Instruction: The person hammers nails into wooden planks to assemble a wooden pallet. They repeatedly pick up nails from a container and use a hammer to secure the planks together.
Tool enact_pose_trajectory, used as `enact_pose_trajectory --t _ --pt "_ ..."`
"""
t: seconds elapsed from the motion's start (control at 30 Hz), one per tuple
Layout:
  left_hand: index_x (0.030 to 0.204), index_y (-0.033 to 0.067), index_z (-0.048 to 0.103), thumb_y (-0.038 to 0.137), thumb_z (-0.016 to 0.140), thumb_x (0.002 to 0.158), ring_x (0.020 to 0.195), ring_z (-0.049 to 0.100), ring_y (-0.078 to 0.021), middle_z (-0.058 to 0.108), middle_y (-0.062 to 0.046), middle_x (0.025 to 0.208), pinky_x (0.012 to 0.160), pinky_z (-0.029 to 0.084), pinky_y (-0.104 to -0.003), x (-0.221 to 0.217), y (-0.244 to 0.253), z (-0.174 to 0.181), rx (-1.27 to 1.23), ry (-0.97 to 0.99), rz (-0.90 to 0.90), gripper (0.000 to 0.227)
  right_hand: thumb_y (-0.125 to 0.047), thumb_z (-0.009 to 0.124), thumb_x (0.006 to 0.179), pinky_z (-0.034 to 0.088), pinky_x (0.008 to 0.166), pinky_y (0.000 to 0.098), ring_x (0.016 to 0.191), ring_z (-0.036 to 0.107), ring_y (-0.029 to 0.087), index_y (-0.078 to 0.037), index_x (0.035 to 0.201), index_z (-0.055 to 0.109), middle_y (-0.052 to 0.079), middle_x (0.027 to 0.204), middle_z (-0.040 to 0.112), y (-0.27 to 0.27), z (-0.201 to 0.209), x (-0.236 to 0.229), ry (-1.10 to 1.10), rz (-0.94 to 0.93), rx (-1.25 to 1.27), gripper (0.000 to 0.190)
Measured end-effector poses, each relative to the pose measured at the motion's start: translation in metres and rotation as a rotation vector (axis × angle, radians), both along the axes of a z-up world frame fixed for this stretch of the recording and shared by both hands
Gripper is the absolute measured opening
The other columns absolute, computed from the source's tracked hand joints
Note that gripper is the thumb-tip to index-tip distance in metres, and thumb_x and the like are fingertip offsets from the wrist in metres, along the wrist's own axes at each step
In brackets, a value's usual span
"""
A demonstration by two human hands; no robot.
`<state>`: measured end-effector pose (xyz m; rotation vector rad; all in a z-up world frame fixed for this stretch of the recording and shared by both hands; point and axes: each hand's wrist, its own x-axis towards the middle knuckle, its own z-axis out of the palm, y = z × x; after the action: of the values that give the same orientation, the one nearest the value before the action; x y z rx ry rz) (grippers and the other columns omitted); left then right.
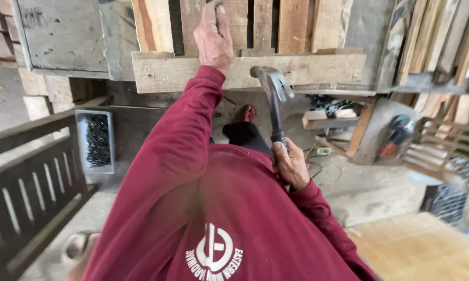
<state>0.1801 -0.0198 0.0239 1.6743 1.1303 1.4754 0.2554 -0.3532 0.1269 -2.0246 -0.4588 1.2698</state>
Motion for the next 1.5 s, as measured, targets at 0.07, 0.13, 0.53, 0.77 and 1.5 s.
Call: enact_pose_trajectory --t 0.07,0.13,0.53,0.77,1.5 --pt "0.128 0.0078 0.058 0.023 0.050 0.110 0.062 0.062 -0.0085 0.073 -0.004 0.087 0.056 0.057 -0.027 0.002 0.004 0.002 -0.225 -0.091 -0.054 0.025 -0.038 0.059 0.105 0.041 0.049 0.0243 0.056 0.047 0.007 -0.004 0.096 0.058 -0.001 0.066 0.053 -0.006 -0.021 -0.010 -0.107 0.068 0.168 0.036" --pt "0.127 0.0081 0.061 0.024 0.051 0.107 0.057 0.061 -0.0053 0.072 -0.001 0.082 0.051 0.056 -0.026 -0.001 0.009 0.003 -0.417 -0.127 -0.075 0.028 -0.041 0.059 0.106 0.041 0.050 0.0243 0.057 0.047 0.007 -0.003 0.094 0.056 -0.002 0.066 0.054 -0.004 -0.033 -0.002 -0.039 0.093 0.195 0.039" --pt "0.092 0.0006 0.061 0.033 0.056 0.113 0.066 0.058 -0.0108 0.065 -0.007 0.075 0.061 0.049 -0.032 0.028 -0.029 0.036 -0.210 0.022 0.122 0.040 -0.045 0.073 0.097 0.051 0.060 0.0430 0.068 0.065 0.035 -0.004 0.110 0.071 0.016 0.080 0.065 0.164 0.064 0.174 -0.796 0.752 0.347 0.043" --pt "0.077 -0.0011 0.048 0.025 0.064 0.111 0.057 0.038 -0.0186 0.044 -0.012 0.062 0.053 0.035 -0.038 0.036 -0.024 0.039 -0.306 0.311 0.185 0.046 -0.045 0.075 0.094 0.054 0.062 0.0426 0.073 0.067 0.032 -0.003 0.112 0.071 0.013 0.083 0.067 0.246 0.034 0.257 -0.828 1.111 0.524 0.046" --pt "0.154 0.0013 0.038 0.057 0.073 0.092 0.049 0.060 -0.0245 0.066 -0.014 0.064 0.042 0.047 -0.038 0.084 0.183 -0.028 -0.489 1.204 -0.231 0.091 -0.017 0.076 0.104 0.054 0.089 0.0345 0.103 0.062 0.020 -0.001 0.137 0.065 0.014 0.118 0.061 0.320 -0.137 0.423 -0.706 0.062 -0.068 0.039"
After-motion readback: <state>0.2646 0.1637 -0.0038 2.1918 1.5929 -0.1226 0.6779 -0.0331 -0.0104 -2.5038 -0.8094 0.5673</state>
